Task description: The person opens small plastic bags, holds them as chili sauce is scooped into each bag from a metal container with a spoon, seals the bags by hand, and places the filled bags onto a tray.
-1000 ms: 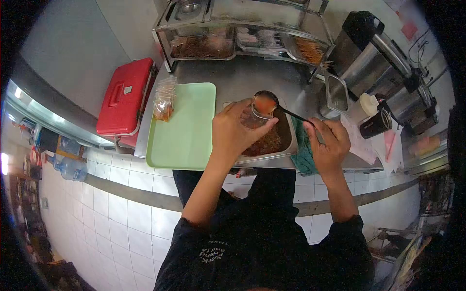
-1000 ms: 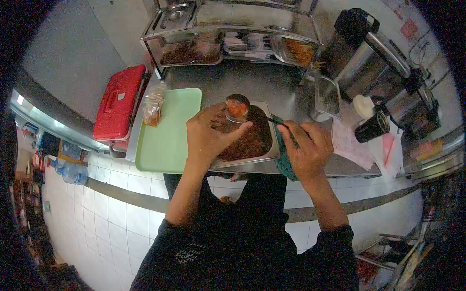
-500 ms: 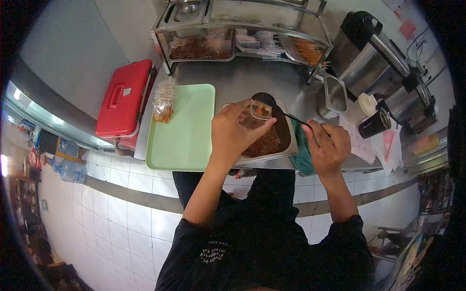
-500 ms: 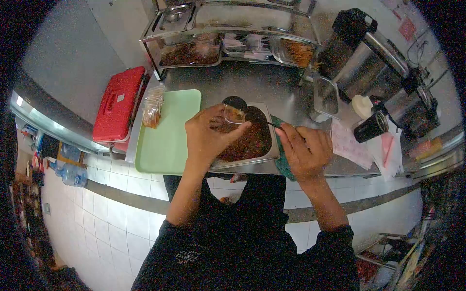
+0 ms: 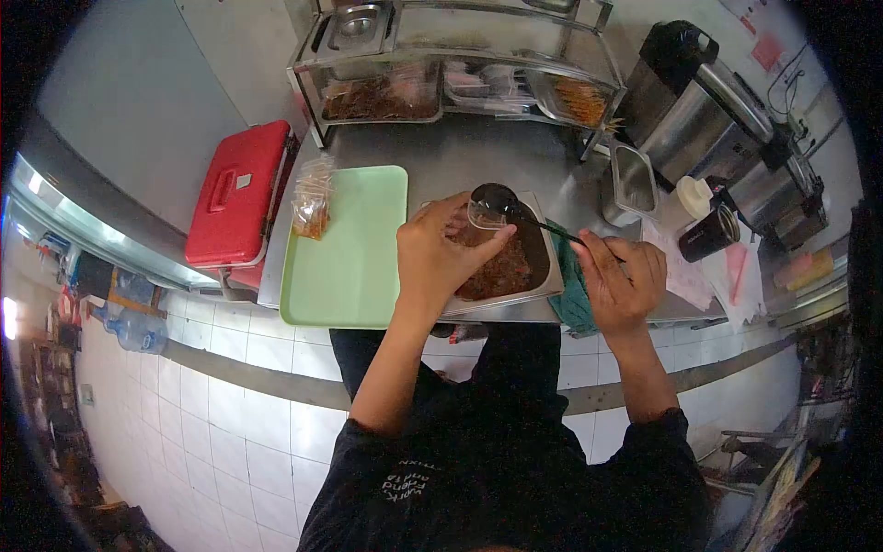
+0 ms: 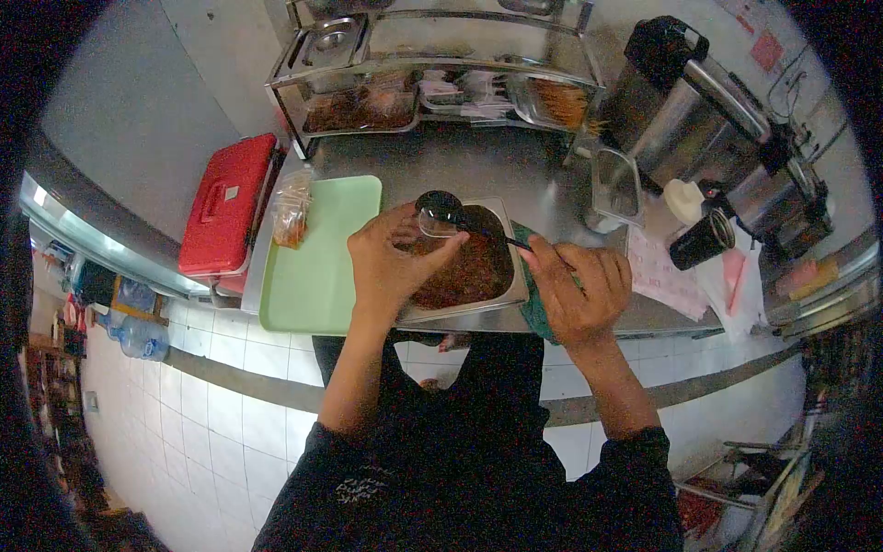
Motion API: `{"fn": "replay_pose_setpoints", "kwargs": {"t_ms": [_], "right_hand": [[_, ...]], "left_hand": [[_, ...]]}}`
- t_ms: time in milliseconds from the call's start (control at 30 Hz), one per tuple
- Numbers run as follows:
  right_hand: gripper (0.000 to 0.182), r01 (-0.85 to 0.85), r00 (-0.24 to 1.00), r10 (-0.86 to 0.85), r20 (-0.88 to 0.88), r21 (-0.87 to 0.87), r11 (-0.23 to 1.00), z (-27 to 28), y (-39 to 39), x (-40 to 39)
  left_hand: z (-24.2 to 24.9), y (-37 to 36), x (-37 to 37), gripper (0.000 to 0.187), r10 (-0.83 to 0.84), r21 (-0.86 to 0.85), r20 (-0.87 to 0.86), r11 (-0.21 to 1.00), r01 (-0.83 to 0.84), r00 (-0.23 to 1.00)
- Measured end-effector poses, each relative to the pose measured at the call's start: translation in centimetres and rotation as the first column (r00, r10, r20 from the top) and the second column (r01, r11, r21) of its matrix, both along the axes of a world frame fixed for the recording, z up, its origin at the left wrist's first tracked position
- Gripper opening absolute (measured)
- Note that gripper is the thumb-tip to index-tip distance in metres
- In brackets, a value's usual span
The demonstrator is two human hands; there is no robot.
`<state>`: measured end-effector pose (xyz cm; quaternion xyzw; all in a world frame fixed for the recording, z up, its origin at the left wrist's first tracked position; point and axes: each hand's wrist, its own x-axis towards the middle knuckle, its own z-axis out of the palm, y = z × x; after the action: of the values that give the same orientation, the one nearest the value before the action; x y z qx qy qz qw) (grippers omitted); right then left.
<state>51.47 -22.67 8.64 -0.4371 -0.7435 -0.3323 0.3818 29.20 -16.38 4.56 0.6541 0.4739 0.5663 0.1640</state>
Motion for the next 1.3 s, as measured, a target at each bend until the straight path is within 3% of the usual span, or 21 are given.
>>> {"fn": "replay_pose_setpoints", "kwargs": {"t_ms": [167, 267, 333, 367, 400, 433, 467, 500, 600, 633, 667, 733, 833, 867, 967, 1067, 1133, 1167, 1300], "right_hand": [[0.026, 0.032, 0.988, -0.041, -0.147, -0.064, 0.997, -0.1, 0.2, -0.1], [0.024, 0.196, 0.941, -0.267, -0.206, -0.309, 0.93, 1.7, 1.5, 1.2], [0.027, 0.103, 0.97, -0.23, -0.081, -0.719, 0.687, 2.0, 3.3, 3.6], [0.031, 0.072, 0.997, -0.051, 0.052, -0.625, 0.777, 2.7, 3.3, 1.5], [0.035, -0.008, 0.974, 0.121, 0.19, -0.508, 0.861, 3.3, 3.0, -0.8], [0.038, -0.057, 0.975, 0.154, 0.158, -0.494, 0.868, 3.4, 2.6, -3.5], [0.042, -0.103, 0.974, 0.186, 0.127, -0.484, 0.869, 2.7, 2.0, -5.7], [0.039, -0.223, 0.96, 0.277, 0.036, -0.497, 0.839, 0.1, 2.0, -5.9], [0.03, -0.481, 0.877, 0.397, -0.271, -0.497, 0.722, -3.6, 0.7, -8.0], [0.032, -0.513, 0.858, 0.418, -0.297, -0.487, 0.707, -3.5, -0.3, -8.6], [0.033, -0.544, 0.839, 0.438, -0.322, -0.476, 0.691, -3.4, -1.1, -9.2], [0.043, -0.555, 0.827, 0.513, -0.23, -0.473, 0.684, -2.7, -2.9, -9.9], [0.048, -0.672, 0.695, 0.597, -0.401, -0.658, 0.341, -0.6, -3.8, -10.5], [0.049, -0.686, 0.685, 0.58, -0.441, -0.659, 0.31, -0.6, -4.3, -10.6], [0.046, -0.714, 0.671, 0.585, -0.455, -0.608, 0.347, -2.3, -4.9, -10.7], [0.042, -0.7, 0.699, 0.534, -0.476, -0.609, 0.373, -3.6, -5.2, -10.8], [0.029, -0.716, 0.689, 0.53, -0.495, -0.579, 0.39, -4.3, -5.7, -10.9], [0.022, -0.713, 0.698, 0.514, -0.499, -0.557, 0.427, -4.5, -5.7, -11.0], [0.021, -0.686, 0.718, 0.478, -0.506, -0.631, 0.362, -4.0, -6.1, -9.9]], "left_hand": [[-0.1, -0.1, -0.2, 0.052, -0.028, -0.02, -0.022, 0.999, 0.027, 0.999], [-1.4, -0.9, -0.8, 0.046, -0.014, -0.02, -0.014, 1.0, 0.014, 1.0], [-0.8, -2.5, -1.7, 0.044, -0.093, -0.033, 0.017, 0.995, 0.094, 0.995], [0.1, -3.3, -2.1, 0.048, -0.177, -0.08, 0.122, 0.979, 0.187, 0.977], [-0.2, -4.0, -2.6, 0.055, -0.064, 0.032, 0.077, 0.998, 0.061, 0.995], [1.4, -5.7, -3.2, 0.061, -0.107, -0.158, 0.157, 0.979, 0.132, 0.982], [0.6, -6.3, -3.1, 0.063, -0.127, -0.064, 0.3, 0.986, 0.153, 0.945], [1.1, -7.0, -3.8, 0.064, -0.061, 0.056, 0.16, 0.997, 0.052, 0.985], [1.4, -10.6, -6.4, 0.064, -0.127, -0.04, 0.387, 0.987, 0.154, 0.913], [1.5, -11.7, -6.8, 0.064, -0.161, -0.05, 0.455, 0.977, 0.206, 0.876], [1.7, -12.7, -8.3, 0.047, -0.157, -0.011, 0.305, 0.986, 0.168, 0.939], [-0.3, -13.9, -10.7, 0.035, -0.321, 0.008, 0.188, 0.946, 0.325, 0.928], [-0.2, -14.7, -12.6, 0.02, -0.464, 0.042, 0.091, 0.886, 0.463, 0.881], [-0.2, -15.0, -12.7, 0.017, -0.488, 0.06, 0.073, 0.873, 0.484, 0.87], [-2.0, -15.0, -12.7, 0.019, -0.468, 0.047, -0.083, 0.88, 0.473, 0.88], [-2.8, -14.6, -12.4, 0.018, -0.535, 0.04, -0.014, 0.844, 0.535, 0.845], [-2.6, -14.5, -12.2, 0.022, -0.52, -0.102, -0.082, 0.853, 0.512, 0.85], [-2.4, -14.3, -12.2, 0.025, -0.539, -0.162, -0.129, 0.84, 0.518, 0.833], [-3.4, -13.9, -11.4, 0.018, -0.698, -0.149, -0.12, 0.716, 0.682, 0.706]]}}
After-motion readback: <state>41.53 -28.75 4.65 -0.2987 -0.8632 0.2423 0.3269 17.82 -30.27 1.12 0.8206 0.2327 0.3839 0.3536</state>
